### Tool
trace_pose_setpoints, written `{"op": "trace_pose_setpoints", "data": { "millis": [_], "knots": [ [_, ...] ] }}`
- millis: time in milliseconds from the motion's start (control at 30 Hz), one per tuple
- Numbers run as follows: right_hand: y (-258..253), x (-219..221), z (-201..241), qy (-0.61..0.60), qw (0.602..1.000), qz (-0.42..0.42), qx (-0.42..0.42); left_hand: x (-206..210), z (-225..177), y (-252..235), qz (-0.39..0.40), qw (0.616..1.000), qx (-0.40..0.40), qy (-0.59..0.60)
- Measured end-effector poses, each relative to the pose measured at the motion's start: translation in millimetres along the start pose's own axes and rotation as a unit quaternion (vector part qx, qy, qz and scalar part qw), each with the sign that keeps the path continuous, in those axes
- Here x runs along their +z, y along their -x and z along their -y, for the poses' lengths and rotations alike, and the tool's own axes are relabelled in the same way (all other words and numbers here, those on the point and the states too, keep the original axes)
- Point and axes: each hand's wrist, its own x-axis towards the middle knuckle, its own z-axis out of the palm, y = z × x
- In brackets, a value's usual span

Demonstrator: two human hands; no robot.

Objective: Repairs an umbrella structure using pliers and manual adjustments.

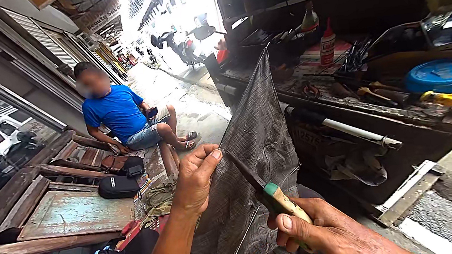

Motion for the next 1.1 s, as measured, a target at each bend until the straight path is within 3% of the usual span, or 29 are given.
{"op": "trace_pose_setpoints", "data": {
  "millis": [500,733,967,1033,1100],
  "knots": [
    [-3,-12,21,-0.102,0.990,0.097,0.020,3,0,5,0.014,0.999,0.031,0.030],
    [-2,1,19,-0.253,0.958,0.129,0.032,4,3,6,0.006,0.998,0.054,0.013],
    [-5,17,13,-0.232,0.968,0.090,0.012,5,4,8,-0.004,0.998,0.064,-0.002],
    [-8,15,8,-0.269,0.956,0.116,0.004,5,3,9,-0.001,0.998,0.067,-0.002],
    [-11,10,2,-0.352,0.918,0.184,0.013,3,2,10,0.005,0.998,0.068,-0.001]
  ]
}}
